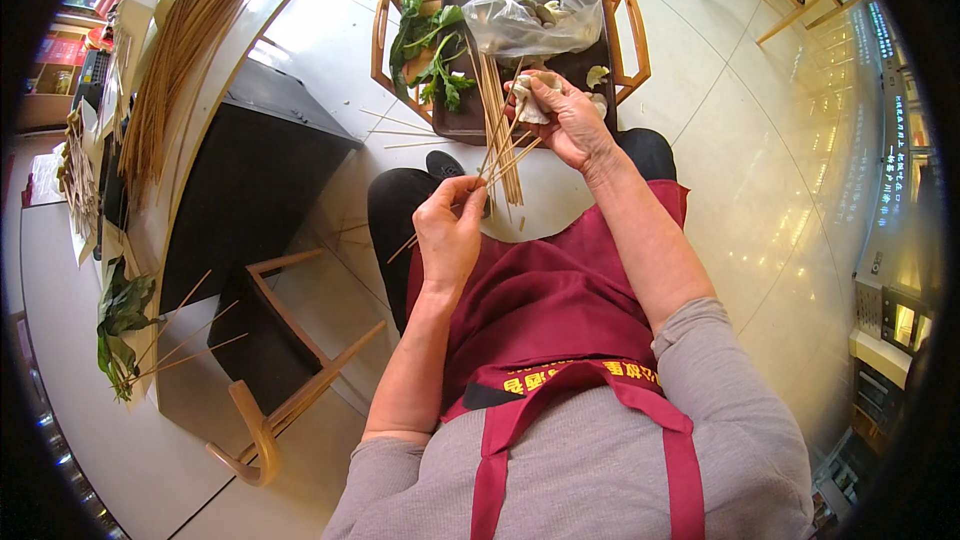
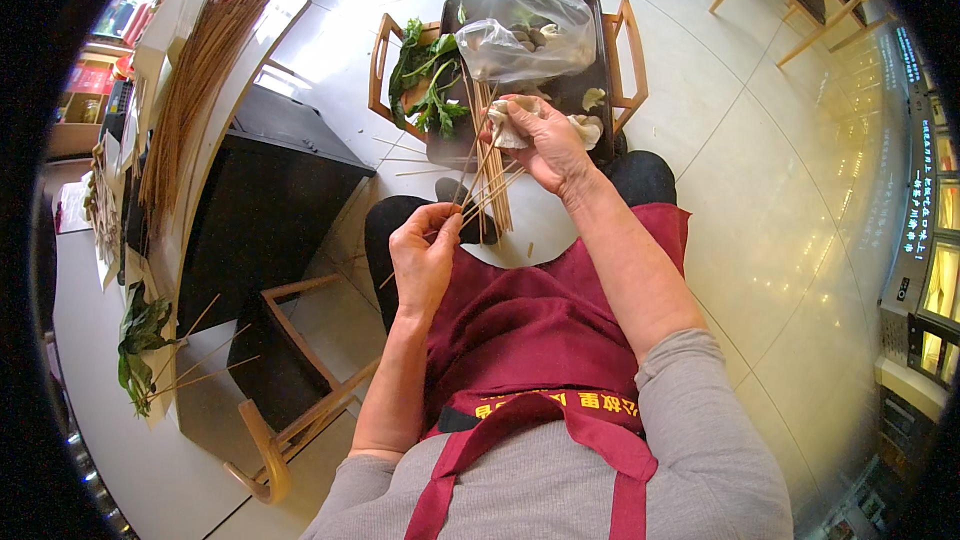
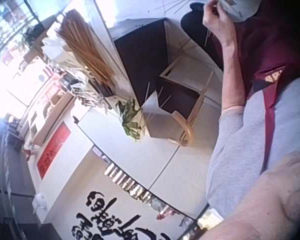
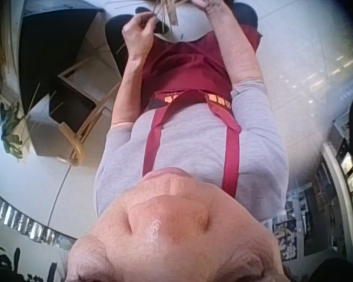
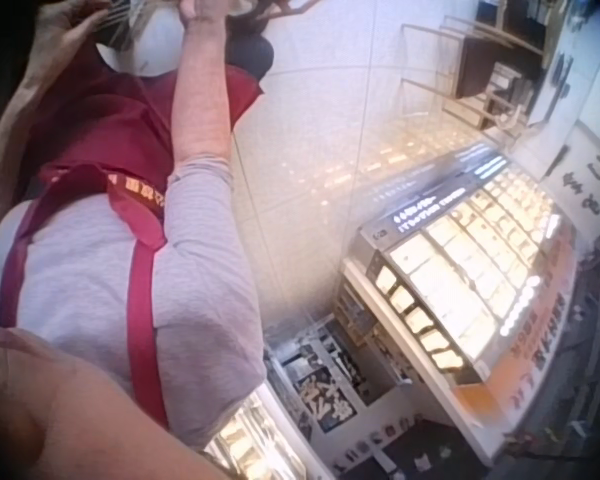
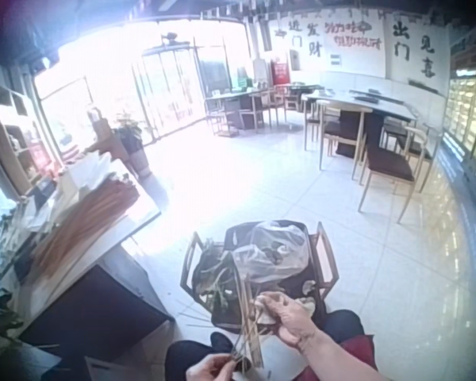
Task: The person sits at a table and threads white mushrooms onto wooden skewers one by one. They pick up mushrooms from a tray, align them, and slide them onto the skewers, then place the completed skewers into a container.
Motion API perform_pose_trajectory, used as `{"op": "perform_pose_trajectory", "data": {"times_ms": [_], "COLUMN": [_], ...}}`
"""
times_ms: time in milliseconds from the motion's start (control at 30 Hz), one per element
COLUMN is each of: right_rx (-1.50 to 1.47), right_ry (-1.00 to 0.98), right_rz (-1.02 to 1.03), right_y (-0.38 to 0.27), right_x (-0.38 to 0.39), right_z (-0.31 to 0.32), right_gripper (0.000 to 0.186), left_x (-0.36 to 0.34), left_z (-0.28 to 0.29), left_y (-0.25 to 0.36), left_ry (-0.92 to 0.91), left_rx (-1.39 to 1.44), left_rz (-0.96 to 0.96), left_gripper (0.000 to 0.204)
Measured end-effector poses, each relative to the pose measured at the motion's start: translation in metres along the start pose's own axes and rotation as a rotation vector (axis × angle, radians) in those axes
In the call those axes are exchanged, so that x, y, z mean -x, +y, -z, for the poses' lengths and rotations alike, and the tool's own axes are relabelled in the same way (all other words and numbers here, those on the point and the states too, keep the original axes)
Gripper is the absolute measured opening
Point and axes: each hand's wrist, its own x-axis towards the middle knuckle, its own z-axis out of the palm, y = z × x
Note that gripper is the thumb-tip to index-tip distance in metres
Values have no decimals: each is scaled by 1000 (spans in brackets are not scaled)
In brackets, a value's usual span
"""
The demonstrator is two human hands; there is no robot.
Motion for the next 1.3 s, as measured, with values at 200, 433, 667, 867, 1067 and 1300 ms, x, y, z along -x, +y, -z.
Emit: {"op": "perform_pose_trajectory", "data": {"times_ms": [200, 433, 667, 867, 1067, 1300], "right_rx": [36, 35, 26, 13, -15, 222], "right_ry": [-14, -1, 18, 18, -27, -7], "right_rz": [-23, -40, -31, -67, -84, -79], "right_y": [1, -3, -1, 7, 2, -46], "right_x": [0, 2, 2, 3, 3, 1], "right_z": [7, 10, 19, 23, 24, 29], "right_gripper": [24, 24, 24, 24, 24, 36], "left_x": [-3, -7, -9, -11, -14, -38], "left_z": [0, -3, -6, -14, -12, -17], "left_y": [1, 2, 6, 6, 1, -5], "left_ry": [-15, -74, -101, -38, -58, -205], "left_rx": [-68, 231, 257, -48, -43, 95], "left_rz": [-24, 237, 341, 1, 2, 189], "left_gripper": [14, 14, 12, 14, 14, 15]}}
